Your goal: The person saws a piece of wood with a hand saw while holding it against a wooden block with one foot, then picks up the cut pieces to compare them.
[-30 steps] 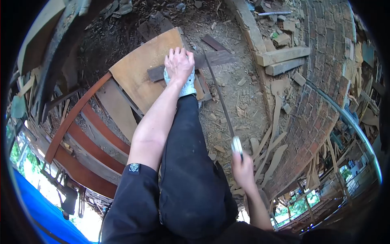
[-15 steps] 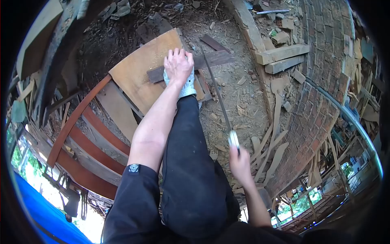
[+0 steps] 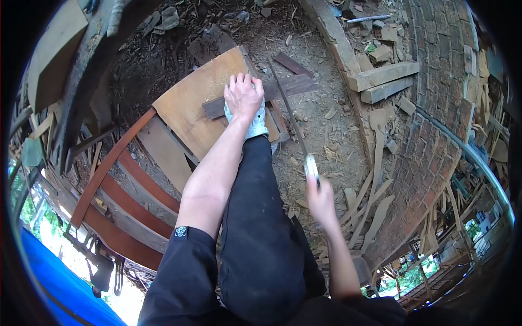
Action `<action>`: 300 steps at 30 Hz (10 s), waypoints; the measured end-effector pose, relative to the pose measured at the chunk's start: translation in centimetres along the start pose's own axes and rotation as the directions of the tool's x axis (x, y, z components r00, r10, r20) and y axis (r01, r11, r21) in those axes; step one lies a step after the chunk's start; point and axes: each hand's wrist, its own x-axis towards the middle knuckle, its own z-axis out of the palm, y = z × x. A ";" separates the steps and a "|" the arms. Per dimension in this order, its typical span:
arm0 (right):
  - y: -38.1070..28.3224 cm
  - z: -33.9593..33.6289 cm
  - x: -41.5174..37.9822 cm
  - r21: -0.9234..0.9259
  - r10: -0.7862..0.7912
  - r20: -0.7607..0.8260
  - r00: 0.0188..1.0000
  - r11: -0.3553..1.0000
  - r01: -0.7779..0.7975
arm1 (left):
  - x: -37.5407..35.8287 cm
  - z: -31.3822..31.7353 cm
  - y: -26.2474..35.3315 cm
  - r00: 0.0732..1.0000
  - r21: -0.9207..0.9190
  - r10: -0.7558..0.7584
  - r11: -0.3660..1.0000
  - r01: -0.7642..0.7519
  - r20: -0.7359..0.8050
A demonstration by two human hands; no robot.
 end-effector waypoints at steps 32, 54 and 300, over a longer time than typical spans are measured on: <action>-4.9 7.5 16.4 -0.068 0.014 -0.054 0.998 0.998 -0.018 | 0.8 0.0 -0.4 1.000 -0.008 0.008 1.000 -0.008 0.015; 3.6 0.3 -7.7 0.121 0.019 0.041 0.999 0.992 -0.024 | -0.1 -0.1 -0.3 0.999 0.023 -0.002 1.000 0.001 0.048; -4.5 5.6 11.7 -0.040 -0.064 -0.071 0.995 0.997 0.061 | -1.1 -0.4 -0.9 0.993 -0.054 -0.072 0.996 0.077 0.093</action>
